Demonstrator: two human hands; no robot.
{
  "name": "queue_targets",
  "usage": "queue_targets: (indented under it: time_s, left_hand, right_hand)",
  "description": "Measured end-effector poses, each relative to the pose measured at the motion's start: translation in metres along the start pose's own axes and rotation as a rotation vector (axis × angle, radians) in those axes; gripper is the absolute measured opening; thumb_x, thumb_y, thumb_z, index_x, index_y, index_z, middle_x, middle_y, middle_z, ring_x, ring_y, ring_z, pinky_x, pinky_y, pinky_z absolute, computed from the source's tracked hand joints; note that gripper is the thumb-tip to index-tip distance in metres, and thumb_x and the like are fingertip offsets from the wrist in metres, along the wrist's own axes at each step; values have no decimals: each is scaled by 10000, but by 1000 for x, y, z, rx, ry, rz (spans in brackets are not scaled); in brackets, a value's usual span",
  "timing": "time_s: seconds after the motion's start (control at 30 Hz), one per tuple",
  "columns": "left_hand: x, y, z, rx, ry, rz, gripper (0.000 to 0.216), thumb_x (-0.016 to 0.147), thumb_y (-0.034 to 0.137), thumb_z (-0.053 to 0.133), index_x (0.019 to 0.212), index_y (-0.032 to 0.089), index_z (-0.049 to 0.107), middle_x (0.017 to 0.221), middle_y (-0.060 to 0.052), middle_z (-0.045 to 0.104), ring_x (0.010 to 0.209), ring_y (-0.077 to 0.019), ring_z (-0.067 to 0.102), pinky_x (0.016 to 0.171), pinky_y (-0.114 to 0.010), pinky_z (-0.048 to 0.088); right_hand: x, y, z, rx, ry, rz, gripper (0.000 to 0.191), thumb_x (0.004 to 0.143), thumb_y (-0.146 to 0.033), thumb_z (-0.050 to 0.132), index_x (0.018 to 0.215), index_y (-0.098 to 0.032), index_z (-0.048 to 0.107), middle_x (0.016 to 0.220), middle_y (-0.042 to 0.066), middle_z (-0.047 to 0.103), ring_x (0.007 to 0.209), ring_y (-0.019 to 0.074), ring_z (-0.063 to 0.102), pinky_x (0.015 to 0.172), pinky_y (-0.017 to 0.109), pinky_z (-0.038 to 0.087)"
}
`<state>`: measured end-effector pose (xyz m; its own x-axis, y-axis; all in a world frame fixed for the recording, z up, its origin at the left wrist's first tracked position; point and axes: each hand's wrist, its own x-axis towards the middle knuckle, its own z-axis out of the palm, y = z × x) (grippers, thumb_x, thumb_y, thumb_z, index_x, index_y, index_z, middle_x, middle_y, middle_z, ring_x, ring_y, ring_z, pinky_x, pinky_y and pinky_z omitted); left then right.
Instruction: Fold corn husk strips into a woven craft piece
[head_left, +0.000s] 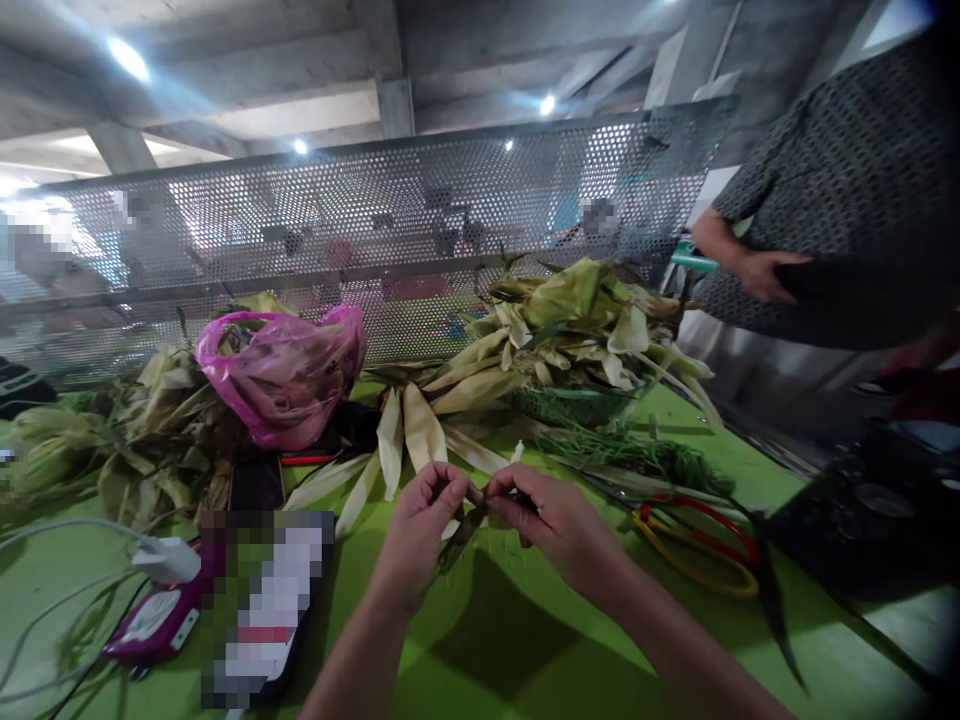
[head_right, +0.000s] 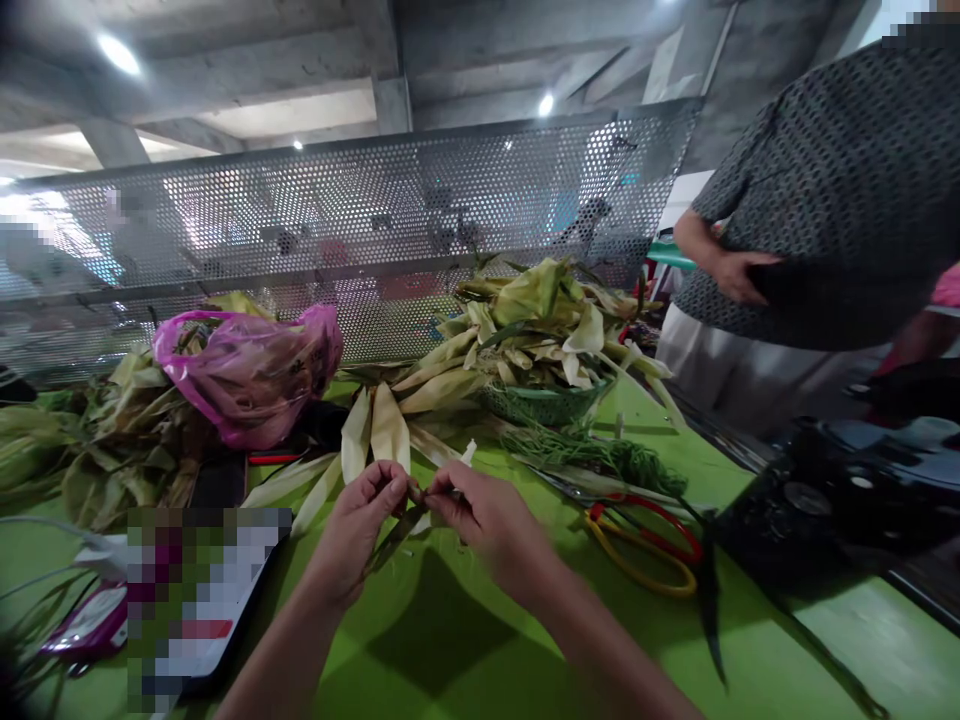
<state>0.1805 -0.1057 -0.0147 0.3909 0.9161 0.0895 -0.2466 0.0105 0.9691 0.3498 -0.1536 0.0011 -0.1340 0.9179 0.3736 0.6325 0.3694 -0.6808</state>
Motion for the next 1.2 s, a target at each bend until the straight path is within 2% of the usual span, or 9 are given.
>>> queue_targets:
  time_s: [0.07,0.13,0.23,0.37,0.5,0.7,1.03,1.1,1.2]
  left_hand:
    - [0,-3,1,-57,-4,-21,216,843,370,663,807,178,570,730,2,607,667,-105,495,636,-212,374]
    - [0,-5,3,-84,-5,-34,227,824,370,687,806,176,572,711,6,601,660,-105,500,632,-210,373]
    - [-1,-4,5,-89,0,-32,202,810,328,709,816,175,577,703,13,595,672,-103,509,652,-209,375]
    - [-3,-3,6,-97,-3,-32,177,808,287,712,819,181,570,702,18,593,679,-104,513,656,-213,374]
    - [-5,-1,8,-97,-44,-72,214,783,315,741,805,180,576,696,18,572,654,-105,499,626,-219,361]
    - [-9,3,14,-62,-124,-142,271,742,373,772,770,161,605,684,5,565,634,-108,475,605,-231,326]
    - [-8,-1,16,-71,-191,-132,326,656,396,838,765,147,657,726,-5,589,694,-127,493,674,-251,361]
    - [-8,-2,15,-83,-196,-119,317,664,387,836,762,147,652,735,-6,589,710,-128,494,692,-252,367]
    - [-7,-1,13,-89,-152,-117,281,715,373,804,753,153,633,725,4,566,691,-113,470,667,-236,355]
  right_hand:
    - [1,1,-1,7,55,-84,136,933,-310,568,851,-217,624,831,13,660,748,160,599,671,263,451]
    - [1,1,-2,-9,114,-129,113,893,-287,626,811,-211,644,876,35,660,813,178,607,704,279,463]
    - [1,2,-5,-10,125,-75,89,851,-248,674,771,-209,664,787,24,657,718,166,600,615,264,444]
    - [0,0,-7,124,105,-44,63,849,-216,651,820,-220,706,777,19,703,709,170,635,650,282,484]
    - [-1,-6,-8,215,169,-32,43,812,-216,665,792,-218,703,742,12,701,674,163,633,628,271,492]
    - [-3,-10,-8,206,253,-79,48,785,-168,671,771,-214,671,711,-5,655,632,134,574,586,238,457]
    - [-6,-10,-4,227,197,-123,63,819,-169,669,799,-226,688,777,8,689,729,159,625,673,270,479]
    - [-6,-11,-4,261,193,-91,64,835,-191,657,862,-233,697,813,10,694,735,157,617,683,268,483]
    - [-4,-11,-9,310,168,39,175,863,-263,632,1029,-238,681,913,26,699,710,149,589,623,252,478]
